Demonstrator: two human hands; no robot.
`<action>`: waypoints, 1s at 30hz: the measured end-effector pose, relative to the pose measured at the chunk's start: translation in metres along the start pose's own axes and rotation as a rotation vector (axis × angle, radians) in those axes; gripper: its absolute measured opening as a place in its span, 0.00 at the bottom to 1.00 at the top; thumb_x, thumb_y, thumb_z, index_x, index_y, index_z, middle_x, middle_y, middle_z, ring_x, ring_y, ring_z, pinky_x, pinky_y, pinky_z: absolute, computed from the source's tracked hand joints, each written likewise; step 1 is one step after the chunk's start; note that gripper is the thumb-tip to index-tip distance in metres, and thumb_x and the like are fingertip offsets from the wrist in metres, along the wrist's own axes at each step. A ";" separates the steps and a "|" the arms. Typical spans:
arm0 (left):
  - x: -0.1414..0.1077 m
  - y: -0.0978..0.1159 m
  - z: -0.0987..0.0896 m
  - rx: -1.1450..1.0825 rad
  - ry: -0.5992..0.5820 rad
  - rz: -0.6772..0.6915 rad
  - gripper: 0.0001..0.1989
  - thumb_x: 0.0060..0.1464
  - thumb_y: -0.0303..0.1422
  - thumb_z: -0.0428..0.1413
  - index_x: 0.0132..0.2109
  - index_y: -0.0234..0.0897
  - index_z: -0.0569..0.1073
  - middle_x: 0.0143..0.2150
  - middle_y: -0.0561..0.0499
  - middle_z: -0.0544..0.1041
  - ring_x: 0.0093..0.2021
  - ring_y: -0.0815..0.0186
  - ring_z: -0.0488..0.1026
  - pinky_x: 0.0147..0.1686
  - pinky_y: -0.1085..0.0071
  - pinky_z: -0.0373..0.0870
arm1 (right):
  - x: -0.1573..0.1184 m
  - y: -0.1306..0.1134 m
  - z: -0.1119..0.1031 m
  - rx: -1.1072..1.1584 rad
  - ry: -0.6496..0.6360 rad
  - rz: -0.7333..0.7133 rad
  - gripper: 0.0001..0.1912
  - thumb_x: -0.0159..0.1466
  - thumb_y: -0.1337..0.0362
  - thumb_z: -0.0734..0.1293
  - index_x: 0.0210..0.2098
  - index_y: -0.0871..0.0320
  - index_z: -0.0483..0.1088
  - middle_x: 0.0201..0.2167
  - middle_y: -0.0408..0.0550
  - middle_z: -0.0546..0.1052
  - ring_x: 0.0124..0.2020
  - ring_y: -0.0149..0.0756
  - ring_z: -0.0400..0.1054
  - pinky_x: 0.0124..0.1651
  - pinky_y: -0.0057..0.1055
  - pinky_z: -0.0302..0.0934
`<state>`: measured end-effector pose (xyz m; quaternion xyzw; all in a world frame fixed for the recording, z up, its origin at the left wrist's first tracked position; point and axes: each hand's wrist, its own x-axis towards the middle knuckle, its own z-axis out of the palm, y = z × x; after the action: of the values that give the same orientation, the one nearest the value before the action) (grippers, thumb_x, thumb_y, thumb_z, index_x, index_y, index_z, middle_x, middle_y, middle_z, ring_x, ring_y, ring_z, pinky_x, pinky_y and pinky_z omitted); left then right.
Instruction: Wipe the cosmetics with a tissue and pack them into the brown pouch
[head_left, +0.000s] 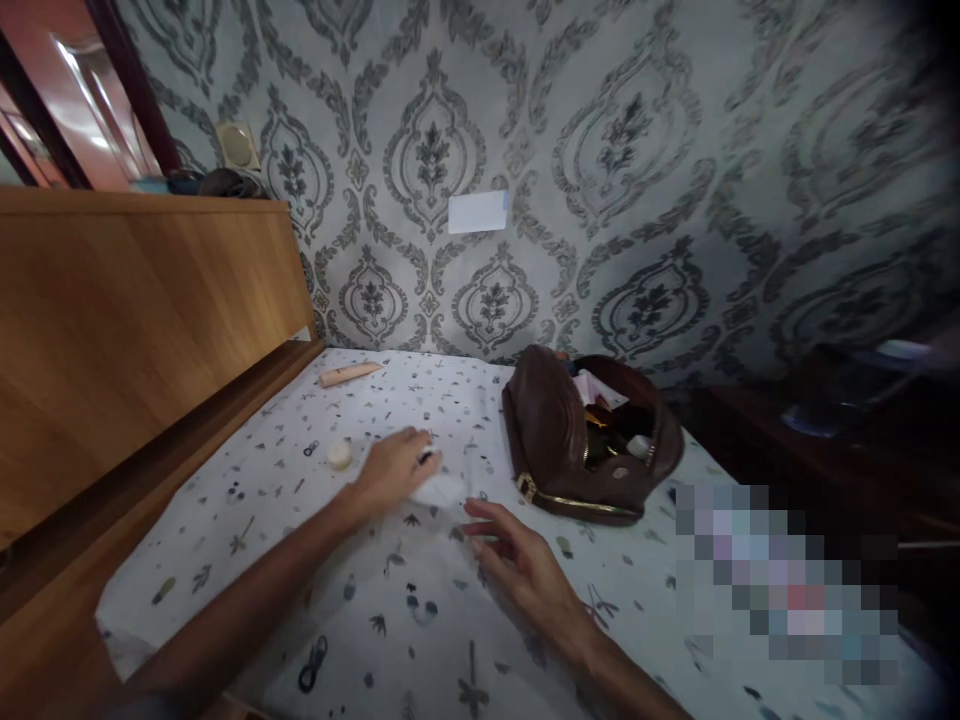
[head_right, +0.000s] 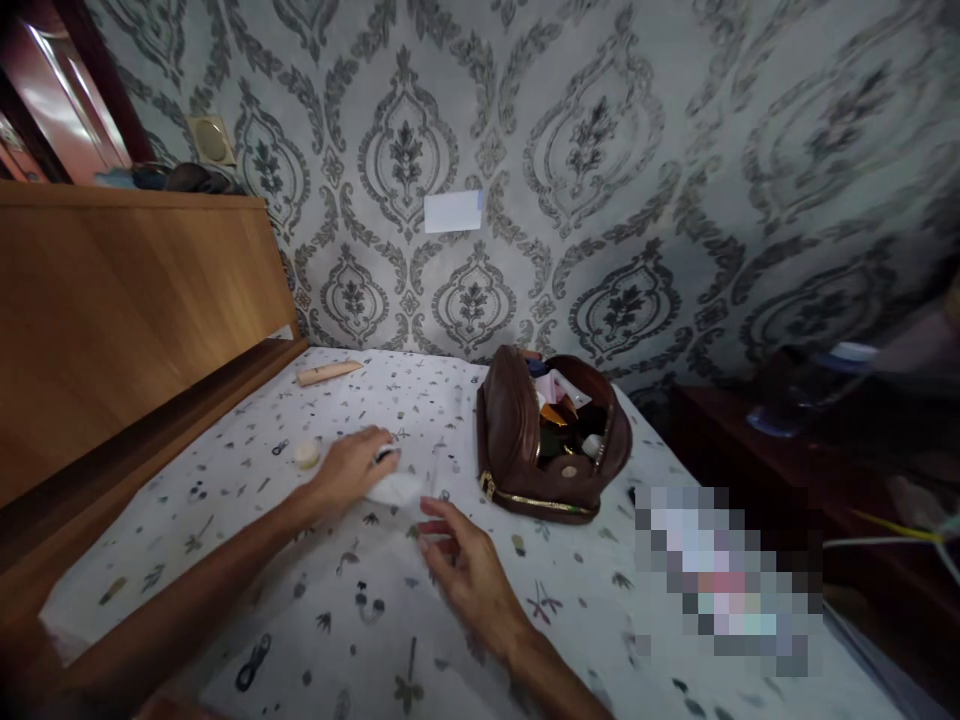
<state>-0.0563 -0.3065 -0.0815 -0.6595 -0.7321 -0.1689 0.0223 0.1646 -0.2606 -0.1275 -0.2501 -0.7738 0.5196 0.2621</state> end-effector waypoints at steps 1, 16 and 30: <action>-0.004 0.017 0.006 -0.040 -0.010 0.068 0.14 0.67 0.39 0.44 0.42 0.38 0.72 0.38 0.48 0.75 0.38 0.63 0.73 0.38 0.69 0.68 | 0.002 0.003 0.005 0.091 0.000 0.034 0.23 0.63 0.52 0.66 0.54 0.56 0.68 0.44 0.54 0.78 0.43 0.44 0.74 0.44 0.40 0.70; -0.032 0.051 0.029 -0.370 0.026 0.270 0.20 0.68 0.37 0.38 0.29 0.40 0.63 0.23 0.55 0.70 0.24 0.68 0.71 0.27 0.72 0.64 | -0.006 0.013 0.019 0.642 0.054 0.226 0.30 0.52 0.36 0.71 0.27 0.58 0.66 0.23 0.37 0.63 0.26 0.27 0.56 0.32 0.27 0.51; -0.028 0.045 0.038 -0.577 -0.020 0.148 0.20 0.67 0.43 0.43 0.30 0.40 0.69 0.24 0.53 0.73 0.25 0.67 0.71 0.29 0.75 0.68 | 0.003 0.029 0.017 0.869 0.031 0.284 0.39 0.31 0.57 0.83 0.40 0.54 0.67 0.27 0.34 0.69 0.26 0.25 0.61 0.31 0.25 0.55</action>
<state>-0.0014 -0.3200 -0.1143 -0.6916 -0.6041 -0.3616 -0.1610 0.1549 -0.2604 -0.1592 -0.2285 -0.4382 0.8229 0.2804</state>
